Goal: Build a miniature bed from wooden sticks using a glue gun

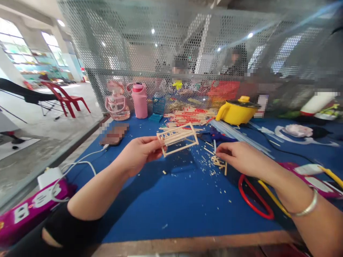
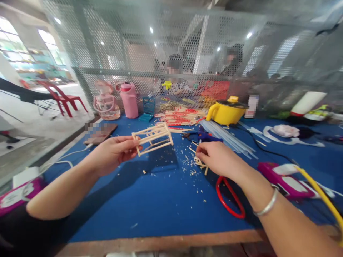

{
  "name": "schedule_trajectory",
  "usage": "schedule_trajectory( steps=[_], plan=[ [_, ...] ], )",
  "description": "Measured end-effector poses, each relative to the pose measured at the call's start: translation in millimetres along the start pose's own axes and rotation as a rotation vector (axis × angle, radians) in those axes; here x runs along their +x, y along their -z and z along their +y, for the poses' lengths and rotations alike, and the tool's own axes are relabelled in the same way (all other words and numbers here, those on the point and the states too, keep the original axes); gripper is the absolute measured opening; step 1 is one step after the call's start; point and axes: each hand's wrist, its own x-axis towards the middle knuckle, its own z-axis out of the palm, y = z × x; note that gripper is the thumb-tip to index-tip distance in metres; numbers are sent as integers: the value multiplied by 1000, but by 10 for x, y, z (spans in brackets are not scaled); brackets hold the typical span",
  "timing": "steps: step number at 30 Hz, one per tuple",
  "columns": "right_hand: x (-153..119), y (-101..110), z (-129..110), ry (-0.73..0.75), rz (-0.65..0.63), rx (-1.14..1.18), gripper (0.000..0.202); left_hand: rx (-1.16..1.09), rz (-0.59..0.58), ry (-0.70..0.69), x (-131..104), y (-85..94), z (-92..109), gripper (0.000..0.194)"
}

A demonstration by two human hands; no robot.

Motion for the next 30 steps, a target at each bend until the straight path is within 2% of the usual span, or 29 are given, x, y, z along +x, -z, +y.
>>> schedule_trajectory(
  steps=[2,4,7,11,15,24,27,30],
  plan=[
    [-91,-2,16,0,-104,11,16,24,7,-4,6,-1,-20,20],
    [-154,0,8,-9,-138,7,16,43,15,-6,-3,-13,-38,22],
    [-182,-4,43,-25,-112,-46,17,56,32,-15,-33,-41,-54,23],
    [-183,-38,205,-89,-67,-181,21,73,66,-7,-63,-75,-56,26],
    [-219,-103,282,-136,-53,-221,16,89,85,-15,-67,-75,-55,28],
    [-174,-297,225,-158,-39,-169,16,106,106,-29,-87,-85,-54,31],
    [-271,-238,147,-126,-3,-188,16,133,106,-34,-100,-108,-57,32],
    [-425,-86,-111,-28,138,-204,16,196,82,-59,-98,-118,-78,31]
  ],
)
